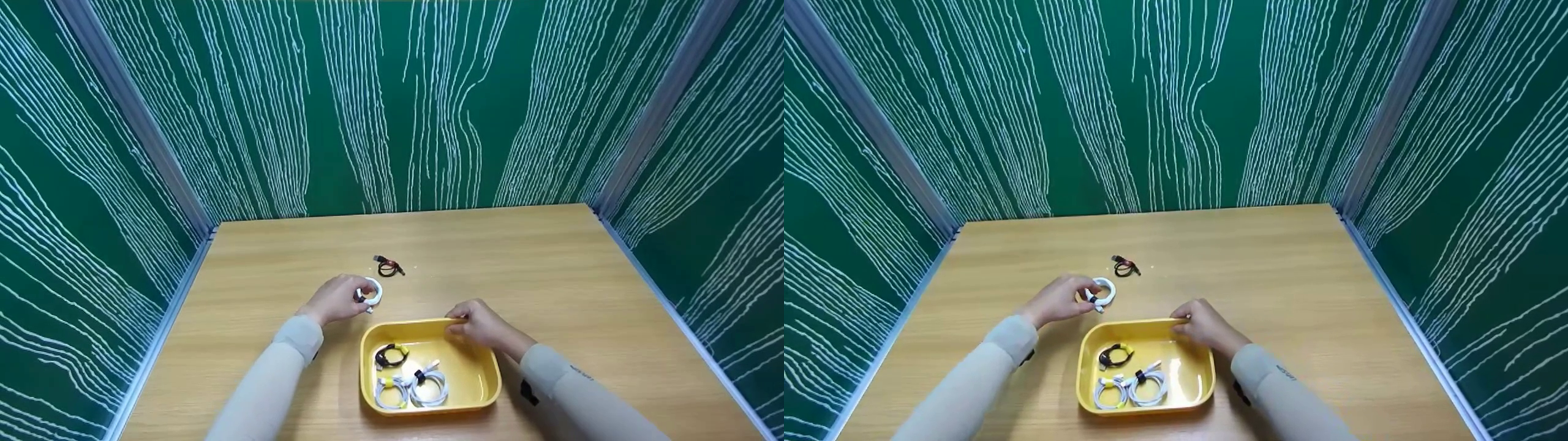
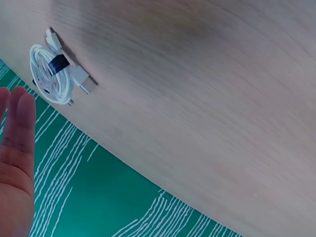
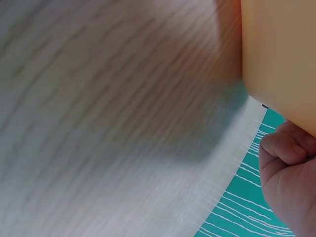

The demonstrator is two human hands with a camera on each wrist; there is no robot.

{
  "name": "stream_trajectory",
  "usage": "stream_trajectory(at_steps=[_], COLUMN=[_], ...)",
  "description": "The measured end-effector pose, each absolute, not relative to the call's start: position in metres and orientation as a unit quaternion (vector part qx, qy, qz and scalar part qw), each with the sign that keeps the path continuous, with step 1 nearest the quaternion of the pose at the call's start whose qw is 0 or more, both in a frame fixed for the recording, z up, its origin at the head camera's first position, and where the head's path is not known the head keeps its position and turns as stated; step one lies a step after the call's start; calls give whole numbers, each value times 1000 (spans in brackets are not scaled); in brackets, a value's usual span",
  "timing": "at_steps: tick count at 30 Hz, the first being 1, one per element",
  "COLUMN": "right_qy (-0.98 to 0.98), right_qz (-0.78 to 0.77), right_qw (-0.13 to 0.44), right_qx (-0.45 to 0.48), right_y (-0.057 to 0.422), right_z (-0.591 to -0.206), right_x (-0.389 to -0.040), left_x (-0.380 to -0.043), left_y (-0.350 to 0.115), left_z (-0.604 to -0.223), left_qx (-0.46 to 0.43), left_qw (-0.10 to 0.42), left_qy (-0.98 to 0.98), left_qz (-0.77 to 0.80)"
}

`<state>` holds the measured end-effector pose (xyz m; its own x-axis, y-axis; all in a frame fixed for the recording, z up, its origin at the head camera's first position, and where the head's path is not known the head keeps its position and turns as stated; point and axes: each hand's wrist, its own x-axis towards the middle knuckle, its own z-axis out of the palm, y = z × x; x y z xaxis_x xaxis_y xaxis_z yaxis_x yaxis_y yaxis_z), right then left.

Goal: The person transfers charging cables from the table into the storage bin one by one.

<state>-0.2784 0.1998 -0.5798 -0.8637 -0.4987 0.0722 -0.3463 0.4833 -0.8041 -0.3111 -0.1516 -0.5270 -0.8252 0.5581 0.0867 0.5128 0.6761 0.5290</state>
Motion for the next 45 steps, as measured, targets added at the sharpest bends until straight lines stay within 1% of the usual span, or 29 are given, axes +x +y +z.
stream_trajectory(at_steps=[3,10,18,27,32,42,45], right_qy=[857,860,863,857,856,857,857], right_qz=[-445,-447,-436,-445,-445,-452,-449], right_qw=[87,100,77,79,79,99,92], right_qx=[-246,-227,-244,-248,-250,-225,-234], right_y=[200,199,201,201,200,199,200], right_z=[-580,-580,-582,-584,-584,-581,-582], right_x=[-278,-277,-279,-280,-280,-278,-279], left_x=[-312,-314,-317,-323,-326,-332,-334], left_y=[-151,-149,-148,-148,-148,-146,-146], left_z=[-530,-537,-542,-547,-551,-558,-560], left_qx=[292,271,282,270,271,254,257], left_qw=[37,53,39,56,56,67,67], left_qy=[919,931,934,941,945,949,948], left_qz=[263,237,214,195,177,172,178])
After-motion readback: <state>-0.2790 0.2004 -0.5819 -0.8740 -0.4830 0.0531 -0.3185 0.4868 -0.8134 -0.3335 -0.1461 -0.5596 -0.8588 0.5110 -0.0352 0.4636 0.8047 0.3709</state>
